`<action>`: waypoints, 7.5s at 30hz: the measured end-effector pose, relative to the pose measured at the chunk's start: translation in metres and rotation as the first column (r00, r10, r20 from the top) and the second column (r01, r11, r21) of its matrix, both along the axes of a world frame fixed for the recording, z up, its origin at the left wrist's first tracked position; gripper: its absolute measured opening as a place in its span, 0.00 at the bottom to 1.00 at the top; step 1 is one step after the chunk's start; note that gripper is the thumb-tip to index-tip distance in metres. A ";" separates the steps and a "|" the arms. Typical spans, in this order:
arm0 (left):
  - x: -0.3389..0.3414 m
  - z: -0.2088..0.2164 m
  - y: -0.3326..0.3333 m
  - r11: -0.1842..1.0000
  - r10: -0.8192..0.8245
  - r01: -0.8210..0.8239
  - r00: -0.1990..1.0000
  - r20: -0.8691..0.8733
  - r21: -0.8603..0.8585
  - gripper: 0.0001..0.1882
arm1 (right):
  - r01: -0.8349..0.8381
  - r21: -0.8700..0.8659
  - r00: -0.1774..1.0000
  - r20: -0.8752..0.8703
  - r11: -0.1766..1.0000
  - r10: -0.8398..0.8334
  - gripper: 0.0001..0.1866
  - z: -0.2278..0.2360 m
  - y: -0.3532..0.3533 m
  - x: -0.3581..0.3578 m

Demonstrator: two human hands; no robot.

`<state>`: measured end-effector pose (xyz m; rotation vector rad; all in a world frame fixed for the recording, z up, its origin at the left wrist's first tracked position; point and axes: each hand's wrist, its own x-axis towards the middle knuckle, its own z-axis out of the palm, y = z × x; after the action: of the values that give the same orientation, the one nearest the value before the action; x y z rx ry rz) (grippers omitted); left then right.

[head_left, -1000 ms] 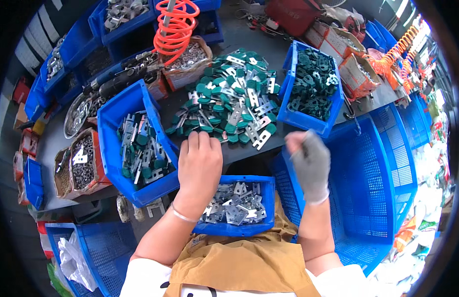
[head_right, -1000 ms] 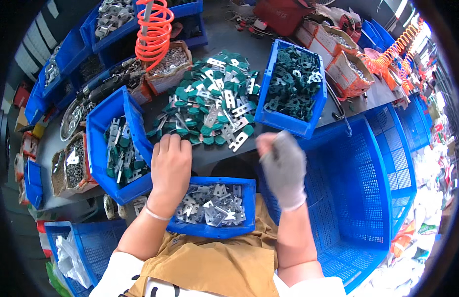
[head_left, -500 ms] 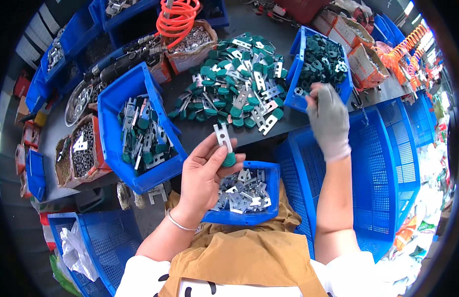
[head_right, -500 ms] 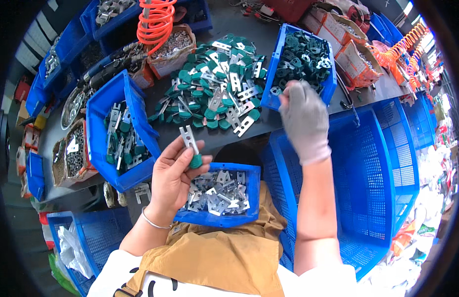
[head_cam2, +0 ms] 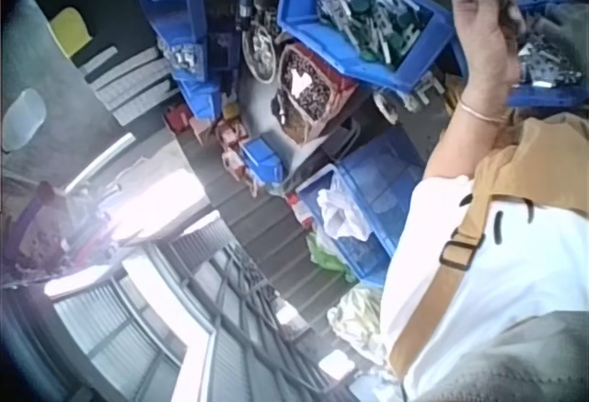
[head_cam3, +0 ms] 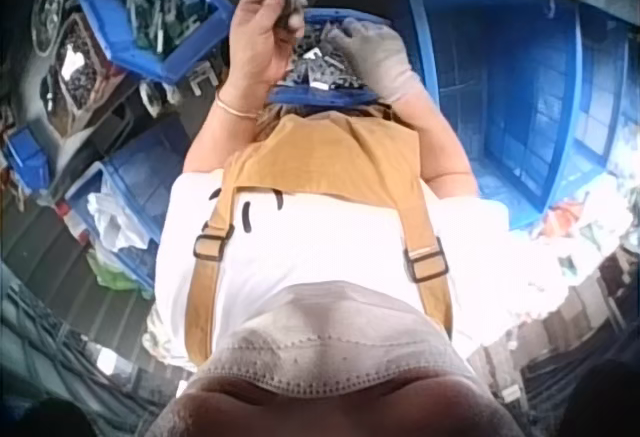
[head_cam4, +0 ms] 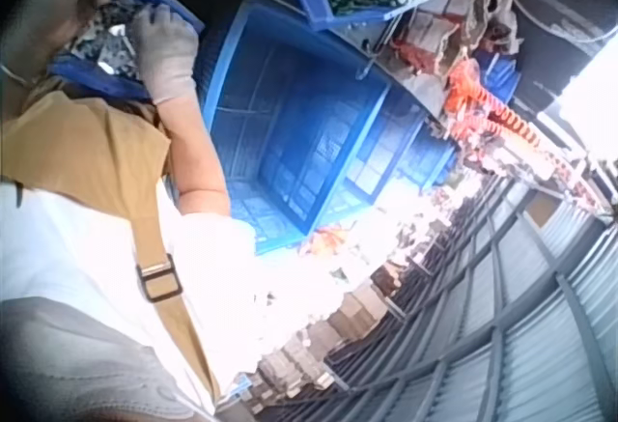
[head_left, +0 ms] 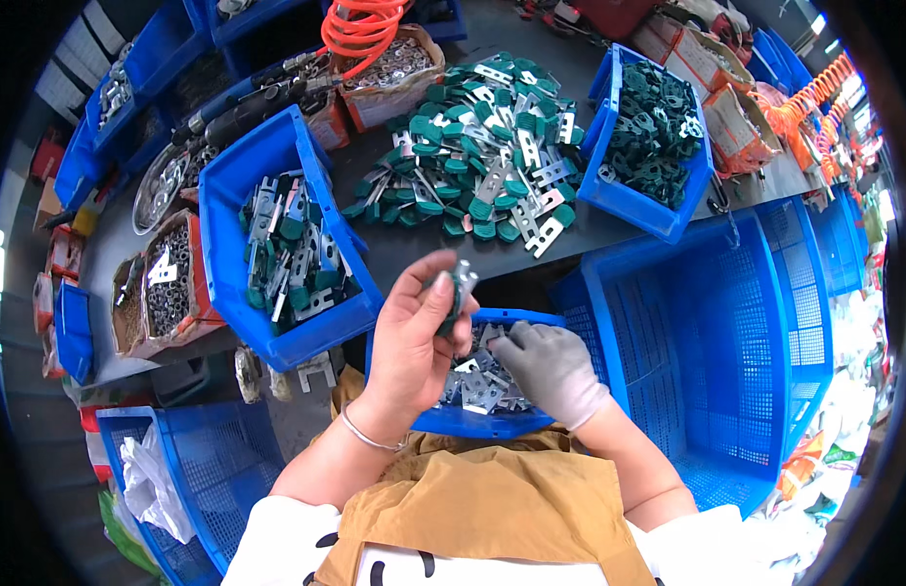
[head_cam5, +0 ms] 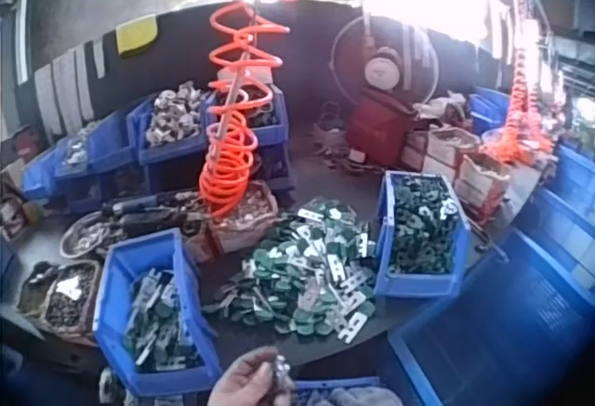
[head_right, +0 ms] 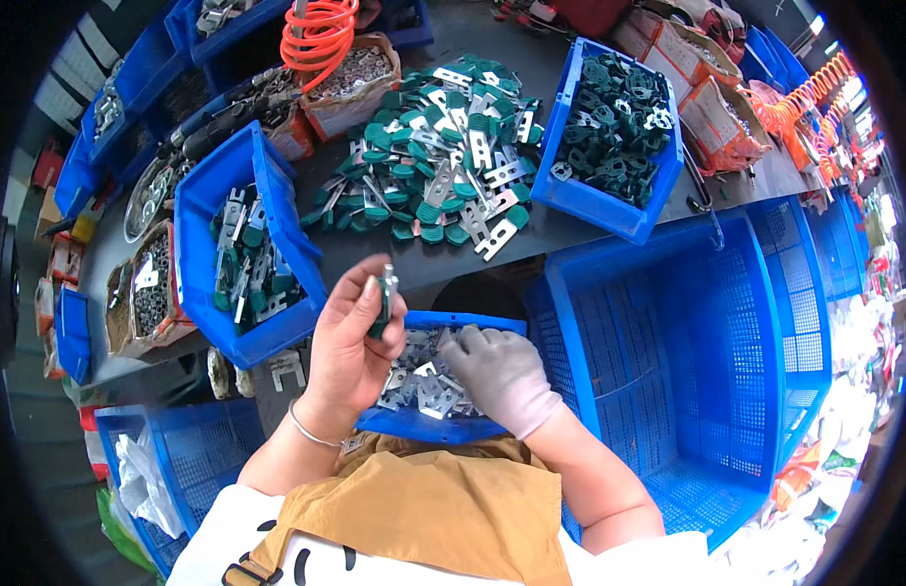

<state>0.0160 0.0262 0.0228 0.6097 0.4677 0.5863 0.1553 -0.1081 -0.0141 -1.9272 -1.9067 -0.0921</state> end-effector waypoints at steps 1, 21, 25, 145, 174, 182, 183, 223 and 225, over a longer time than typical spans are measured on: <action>-0.001 0.000 0.000 1.000 0.002 -0.002 1.000 -0.002 0.000 0.12 | -0.020 -0.017 0.990 0.142 1.000 0.022 0.02 -0.007 0.001 -0.002; -0.014 -0.004 -0.017 0.988 -0.142 0.150 0.970 -0.198 0.028 0.09 | 0.156 0.212 0.019 -0.977 0.965 0.211 0.24 0.025 -0.006 0.003; -0.018 -0.001 -0.022 0.979 -0.199 0.203 0.964 -0.178 0.005 0.09 | 0.056 0.174 -0.067 -0.982 0.983 0.177 0.20 0.025 -0.008 0.005; -0.125 0.057 0.022 0.596 0.352 -0.025 0.907 -0.232 0.803 0.21 | -0.282 0.337 0.657 -0.615 0.898 0.436 0.27 0.081 0.082 -0.052; -0.159 0.033 0.055 -0.271 0.870 0.649 0.482 -0.109 0.711 0.17 | -0.344 0.193 0.928 -0.081 0.919 0.364 0.11 0.082 0.142 -0.109; -0.157 0.033 0.057 -0.269 0.890 0.681 0.447 -0.095 0.682 0.12 | -0.237 -0.080 0.951 0.183 0.968 0.248 0.13 0.110 0.151 -0.101; -0.156 0.034 0.058 -0.268 0.885 0.683 0.453 -0.106 0.679 0.12 | -0.243 -0.111 0.948 0.185 0.964 0.261 0.13 0.113 0.152 -0.102; -0.143 0.025 0.057 -0.269 0.842 0.582 0.529 -0.107 0.768 0.12 | -0.042 -0.085 0.757 -0.653 0.996 -0.024 0.09 0.104 0.147 -0.099; -0.144 0.026 0.057 -0.268 0.837 0.564 0.538 -0.101 0.781 0.12 | -0.022 0.213 0.983 -0.172 0.977 0.060 0.09 0.116 0.161 -0.087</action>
<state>-0.1280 0.0833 0.0486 2.8506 1.0159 0.9743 0.0685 0.0526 0.1023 -1.6966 -1.7444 -0.1018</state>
